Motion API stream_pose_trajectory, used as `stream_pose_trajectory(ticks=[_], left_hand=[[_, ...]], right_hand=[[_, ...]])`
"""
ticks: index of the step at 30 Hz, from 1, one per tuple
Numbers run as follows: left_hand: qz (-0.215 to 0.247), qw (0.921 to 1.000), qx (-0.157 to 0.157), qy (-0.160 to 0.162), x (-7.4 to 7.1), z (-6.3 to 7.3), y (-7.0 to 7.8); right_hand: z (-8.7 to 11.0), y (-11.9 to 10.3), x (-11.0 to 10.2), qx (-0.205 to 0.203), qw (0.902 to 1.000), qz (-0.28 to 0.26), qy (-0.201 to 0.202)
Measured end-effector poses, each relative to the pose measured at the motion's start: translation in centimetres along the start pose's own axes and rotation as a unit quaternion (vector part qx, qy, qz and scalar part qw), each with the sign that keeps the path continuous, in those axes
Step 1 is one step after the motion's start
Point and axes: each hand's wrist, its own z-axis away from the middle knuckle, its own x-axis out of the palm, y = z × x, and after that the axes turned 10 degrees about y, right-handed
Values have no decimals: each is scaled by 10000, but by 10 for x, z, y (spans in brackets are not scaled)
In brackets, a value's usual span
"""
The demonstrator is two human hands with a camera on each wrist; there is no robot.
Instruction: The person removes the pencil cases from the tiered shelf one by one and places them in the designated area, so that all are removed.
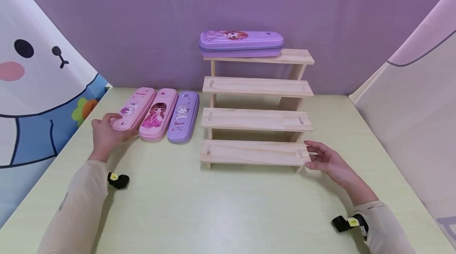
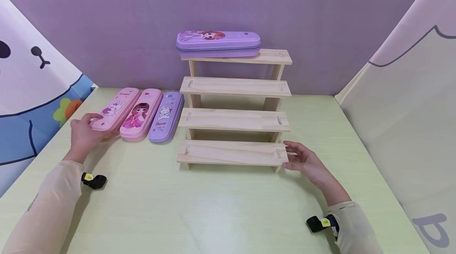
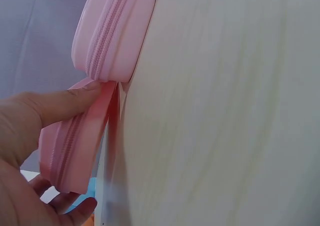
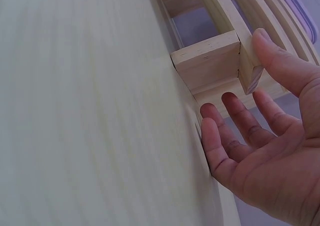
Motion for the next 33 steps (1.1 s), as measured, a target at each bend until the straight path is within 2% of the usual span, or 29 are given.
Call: stream_pose_trajectory(ticks=[11,20,24,30,33], left_hand=[[-200,9988,70,-432,-5,2,0],[-216,9969,-21,-754,-9,0,3],[-296,9932,91,-1118,-15,-3,3],[-476,9809,181,-1877,-29,-11,6],[-574,9761,239,-2080,-37,-13,10]], right_hand=[[-1,-1,1,-97,9998,-124,-86],[0,-2,0,-57,10000,-43,-35],[0,-1,1,-1,10000,-16,-10],[1,0,0,-79,9999,-123,-40],[1,0,-1,-88,9998,-155,-42]])
